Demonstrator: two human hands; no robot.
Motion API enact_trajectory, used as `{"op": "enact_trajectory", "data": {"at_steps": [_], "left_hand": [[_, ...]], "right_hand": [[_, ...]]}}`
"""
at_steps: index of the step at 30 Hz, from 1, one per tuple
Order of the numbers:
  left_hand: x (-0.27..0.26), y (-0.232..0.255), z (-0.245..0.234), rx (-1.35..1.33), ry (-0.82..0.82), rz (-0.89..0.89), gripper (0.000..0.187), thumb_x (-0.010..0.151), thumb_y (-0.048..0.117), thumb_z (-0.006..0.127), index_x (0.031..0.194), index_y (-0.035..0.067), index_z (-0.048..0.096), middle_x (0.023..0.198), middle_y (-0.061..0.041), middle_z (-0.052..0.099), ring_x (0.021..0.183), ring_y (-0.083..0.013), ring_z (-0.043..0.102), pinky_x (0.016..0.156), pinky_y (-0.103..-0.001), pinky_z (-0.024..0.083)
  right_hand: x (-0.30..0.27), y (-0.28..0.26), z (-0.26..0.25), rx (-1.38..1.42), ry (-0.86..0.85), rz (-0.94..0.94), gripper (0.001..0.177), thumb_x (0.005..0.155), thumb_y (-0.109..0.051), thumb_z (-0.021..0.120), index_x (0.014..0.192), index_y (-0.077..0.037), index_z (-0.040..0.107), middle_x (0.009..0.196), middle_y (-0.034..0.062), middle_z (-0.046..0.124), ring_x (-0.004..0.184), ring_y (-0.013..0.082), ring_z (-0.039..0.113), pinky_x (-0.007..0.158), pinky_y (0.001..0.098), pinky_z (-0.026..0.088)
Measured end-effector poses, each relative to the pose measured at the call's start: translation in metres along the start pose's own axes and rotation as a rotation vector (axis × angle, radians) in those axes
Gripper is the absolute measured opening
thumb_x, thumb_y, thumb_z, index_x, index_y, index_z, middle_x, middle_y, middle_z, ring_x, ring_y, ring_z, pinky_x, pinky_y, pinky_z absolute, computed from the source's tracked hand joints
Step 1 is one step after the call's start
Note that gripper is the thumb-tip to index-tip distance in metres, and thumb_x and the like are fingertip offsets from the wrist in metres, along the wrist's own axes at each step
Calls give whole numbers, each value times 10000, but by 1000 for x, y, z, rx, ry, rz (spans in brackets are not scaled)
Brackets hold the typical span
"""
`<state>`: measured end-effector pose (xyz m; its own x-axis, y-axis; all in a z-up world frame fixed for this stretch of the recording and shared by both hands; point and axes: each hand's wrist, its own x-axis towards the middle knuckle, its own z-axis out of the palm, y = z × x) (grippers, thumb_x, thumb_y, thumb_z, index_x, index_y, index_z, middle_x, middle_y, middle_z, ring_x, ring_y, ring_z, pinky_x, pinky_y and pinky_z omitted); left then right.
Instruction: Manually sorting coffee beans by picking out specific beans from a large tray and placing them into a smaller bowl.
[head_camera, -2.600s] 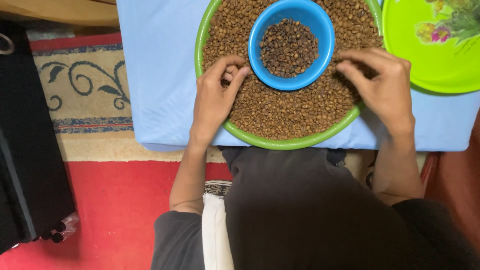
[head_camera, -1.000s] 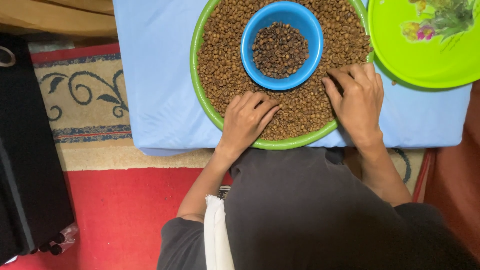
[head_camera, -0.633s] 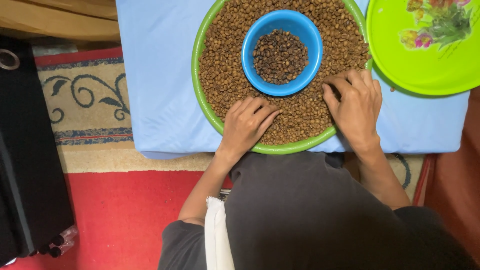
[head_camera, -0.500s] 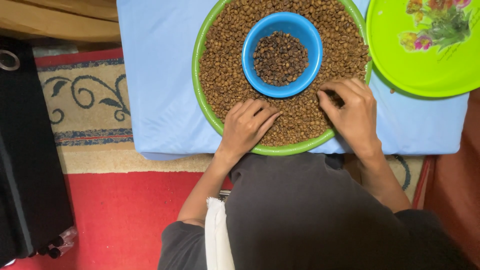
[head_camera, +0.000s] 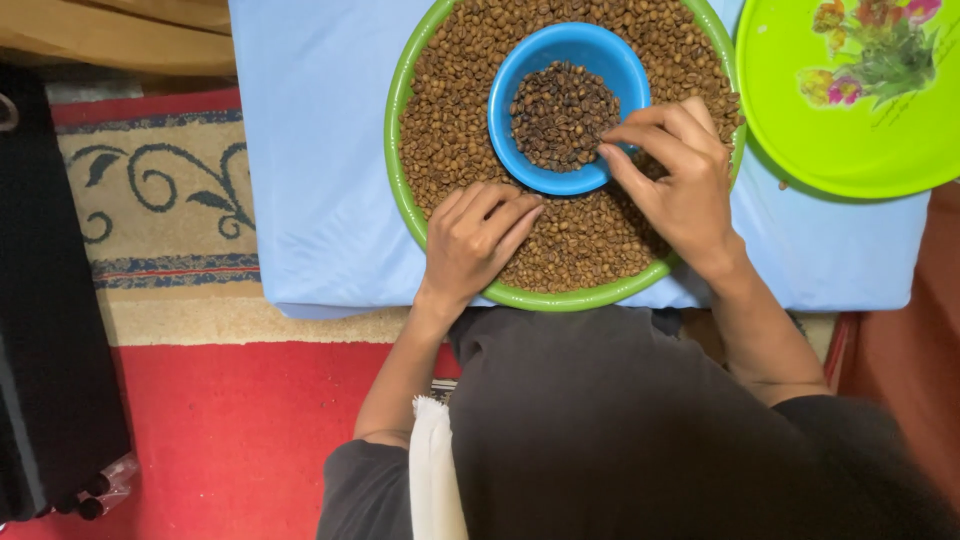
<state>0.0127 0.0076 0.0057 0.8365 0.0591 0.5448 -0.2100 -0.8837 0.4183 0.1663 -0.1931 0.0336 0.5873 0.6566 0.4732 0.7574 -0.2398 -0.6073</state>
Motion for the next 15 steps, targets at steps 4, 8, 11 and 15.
{"op": "enact_trajectory", "data": {"at_steps": [4,8,11,15], "left_hand": [[14,13,-21,-15,-30,-98,71,916,103,777,984,84,769,919,1,695,765,-148,602,694,-302,454],[10,12,-21,-27,-11,-103,72,916,104,776,985,86,779,924,5,699,774,-141,611,703,-299,464],[10,12,-21,-17,-19,-101,61,917,118,780,974,97,781,929,12,698,792,-136,618,707,-299,460],[7,14,-27,12,-88,-95,108,950,183,758,1024,106,771,970,10,679,824,-155,614,751,-319,455]], "right_hand": [[13,0,7,-149,-107,-4,111,963,-9,849,1068,23,835,1077,123,640,948,232,470,804,328,440],[13,10,16,-194,-162,-12,121,966,-39,844,1085,-17,844,1060,97,638,934,216,466,916,348,454],[13,11,10,-184,-155,-11,145,974,-11,838,1117,9,839,1064,117,657,925,215,484,860,333,455],[1,22,-13,-164,-118,0,170,984,78,857,1148,90,817,1054,193,715,940,253,570,841,336,499]]}}
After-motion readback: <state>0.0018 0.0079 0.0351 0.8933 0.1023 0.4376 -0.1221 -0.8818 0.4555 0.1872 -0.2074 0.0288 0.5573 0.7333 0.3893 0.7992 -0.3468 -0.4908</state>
